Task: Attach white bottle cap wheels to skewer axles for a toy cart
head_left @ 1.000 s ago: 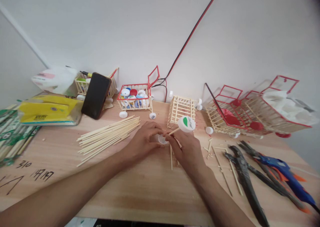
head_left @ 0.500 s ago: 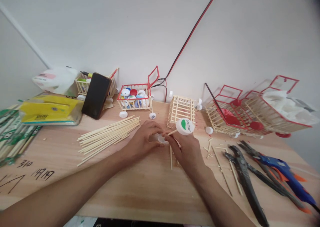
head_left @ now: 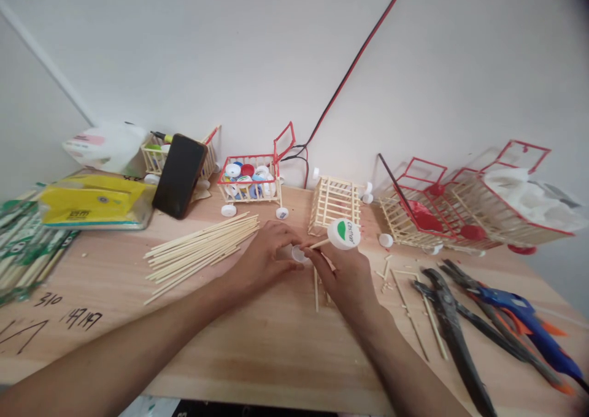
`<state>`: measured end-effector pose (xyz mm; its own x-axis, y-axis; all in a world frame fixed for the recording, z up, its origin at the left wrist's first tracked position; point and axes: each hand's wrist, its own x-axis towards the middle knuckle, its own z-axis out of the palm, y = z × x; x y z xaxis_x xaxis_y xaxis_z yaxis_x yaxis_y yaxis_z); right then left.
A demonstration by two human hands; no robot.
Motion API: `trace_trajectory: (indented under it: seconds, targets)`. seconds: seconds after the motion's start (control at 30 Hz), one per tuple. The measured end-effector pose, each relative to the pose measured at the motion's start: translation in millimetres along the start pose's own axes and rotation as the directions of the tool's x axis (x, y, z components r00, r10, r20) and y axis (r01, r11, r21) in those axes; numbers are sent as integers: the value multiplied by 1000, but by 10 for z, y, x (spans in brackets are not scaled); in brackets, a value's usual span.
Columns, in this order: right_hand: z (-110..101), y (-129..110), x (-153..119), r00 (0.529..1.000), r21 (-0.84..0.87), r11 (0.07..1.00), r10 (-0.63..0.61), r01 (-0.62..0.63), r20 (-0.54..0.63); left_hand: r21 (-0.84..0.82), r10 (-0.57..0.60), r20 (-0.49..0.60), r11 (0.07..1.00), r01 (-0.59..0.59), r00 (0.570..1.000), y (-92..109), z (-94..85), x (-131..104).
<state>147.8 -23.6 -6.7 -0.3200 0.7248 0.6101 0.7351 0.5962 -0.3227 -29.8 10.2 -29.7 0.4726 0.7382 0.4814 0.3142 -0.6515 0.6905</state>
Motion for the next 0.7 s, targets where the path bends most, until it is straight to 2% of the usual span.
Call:
trace_trajectory:
  seconds: [0.47,0.7]
  targets:
    - [9,-4,2,999,-21,999,-26,25,-23,4,-8,40,1000,8,999,22,6,-2]
    - [4,-1,5,999,-24,1000,-18,17,-40,18,-58,60,998,57,997,71,-23,19]
